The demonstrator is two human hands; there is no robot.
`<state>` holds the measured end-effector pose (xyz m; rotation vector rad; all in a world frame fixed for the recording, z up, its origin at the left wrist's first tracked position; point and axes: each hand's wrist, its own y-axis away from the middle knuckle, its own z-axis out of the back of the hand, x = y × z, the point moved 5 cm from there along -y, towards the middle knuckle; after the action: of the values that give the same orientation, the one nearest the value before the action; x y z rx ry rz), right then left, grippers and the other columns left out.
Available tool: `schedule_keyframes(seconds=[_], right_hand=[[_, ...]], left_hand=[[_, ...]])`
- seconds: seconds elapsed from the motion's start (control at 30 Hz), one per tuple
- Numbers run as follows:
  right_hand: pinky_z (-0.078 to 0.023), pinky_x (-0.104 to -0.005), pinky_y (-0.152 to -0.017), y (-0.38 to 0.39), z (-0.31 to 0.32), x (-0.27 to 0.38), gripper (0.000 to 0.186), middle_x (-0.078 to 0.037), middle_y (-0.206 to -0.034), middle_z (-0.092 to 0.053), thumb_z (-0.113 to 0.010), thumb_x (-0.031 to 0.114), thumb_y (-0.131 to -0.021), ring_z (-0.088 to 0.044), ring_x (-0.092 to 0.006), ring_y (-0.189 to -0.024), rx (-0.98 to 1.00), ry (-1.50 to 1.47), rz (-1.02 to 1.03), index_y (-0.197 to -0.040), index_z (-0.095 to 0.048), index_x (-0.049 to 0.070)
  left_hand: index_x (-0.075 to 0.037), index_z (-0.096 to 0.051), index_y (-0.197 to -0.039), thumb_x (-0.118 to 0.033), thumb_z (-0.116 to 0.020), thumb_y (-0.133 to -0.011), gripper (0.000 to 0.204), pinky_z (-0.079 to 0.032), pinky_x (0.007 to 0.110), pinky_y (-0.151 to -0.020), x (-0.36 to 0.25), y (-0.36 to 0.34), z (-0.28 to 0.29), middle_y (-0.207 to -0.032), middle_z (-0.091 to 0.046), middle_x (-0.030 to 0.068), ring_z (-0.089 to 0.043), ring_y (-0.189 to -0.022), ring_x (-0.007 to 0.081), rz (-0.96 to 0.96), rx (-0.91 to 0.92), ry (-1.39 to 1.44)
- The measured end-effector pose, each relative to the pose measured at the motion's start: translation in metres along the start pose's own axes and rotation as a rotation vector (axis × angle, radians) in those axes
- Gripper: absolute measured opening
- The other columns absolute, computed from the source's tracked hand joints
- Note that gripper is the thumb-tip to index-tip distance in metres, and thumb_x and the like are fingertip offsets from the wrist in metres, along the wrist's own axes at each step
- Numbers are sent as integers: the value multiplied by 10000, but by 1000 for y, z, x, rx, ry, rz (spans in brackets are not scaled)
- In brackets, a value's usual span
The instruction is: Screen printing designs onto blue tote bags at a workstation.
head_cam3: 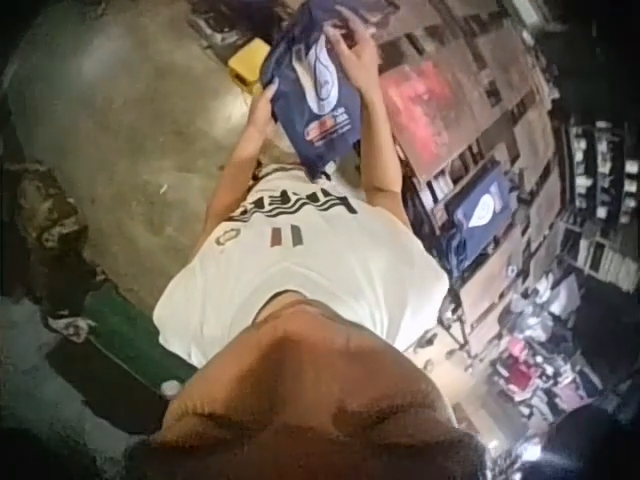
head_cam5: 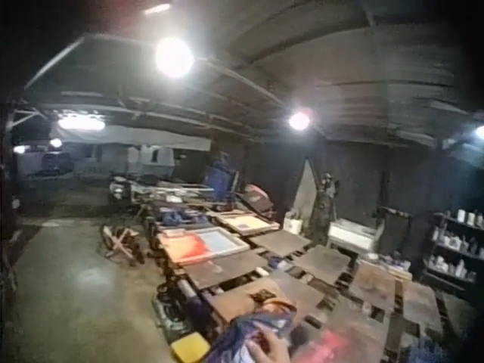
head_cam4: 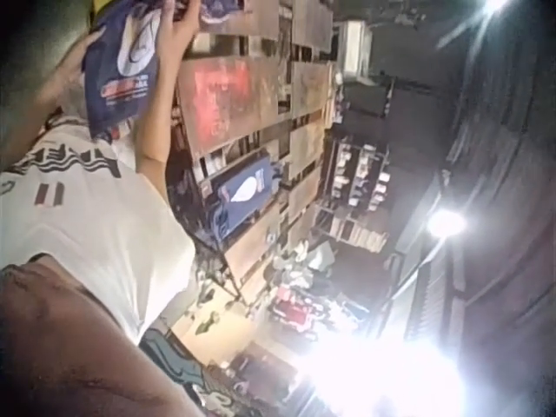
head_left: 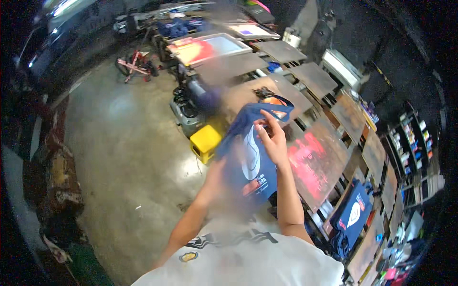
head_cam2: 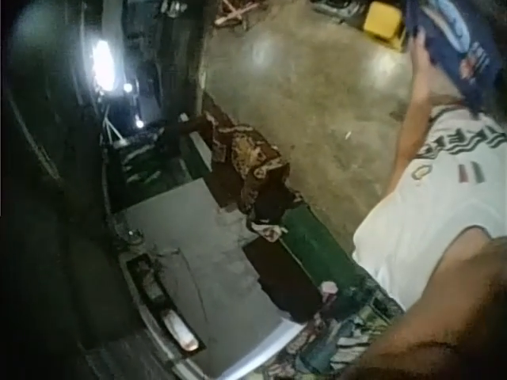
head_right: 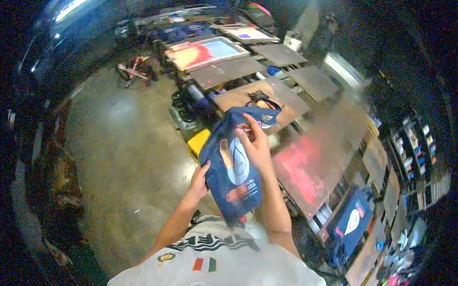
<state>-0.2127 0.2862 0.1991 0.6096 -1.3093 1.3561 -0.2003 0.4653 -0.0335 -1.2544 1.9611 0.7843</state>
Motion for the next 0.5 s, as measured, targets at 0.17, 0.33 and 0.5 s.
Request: schedule_keyframes(seconds=[0.17, 0.33, 0.5], right_hand=[[-511, -237, -741, -10, -108, 3, 450, -47, -1144, -689, -672, 132, -965, -631, -87, -887, 176, 90, -3, -1389, -557, 38], [-535, -303, -766, -6, -207, 12, 471, -130, -1182, -698, -747, 85, -872, -675, -208, -928, 298, 166, 220, -1319, -613, 23], [-558, -329, -701, -26, -276, 7, 544, -147, -1183, -628, -741, 62, -797, -657, -215, -875, 514, 225, 105, -1313, -586, -13]], left_hand=[[-11, -594, -1265, -270, -592, -1033, 348, -566, 351, -860, -51, 21, 87, -1118, -701, 80, -690, -965, 182, 61, -146, -65], [-2, -617, -1240, -284, -604, -1032, 351, -548, 314, -841, -85, 15, 168, -1066, -717, 58, -687, -910, 152, 145, -302, -300], [7, -664, -1177, -288, -607, -1032, 333, -534, 293, -826, -170, -10, 209, -1044, -719, 36, -668, -895, 123, -24, -207, -153]])
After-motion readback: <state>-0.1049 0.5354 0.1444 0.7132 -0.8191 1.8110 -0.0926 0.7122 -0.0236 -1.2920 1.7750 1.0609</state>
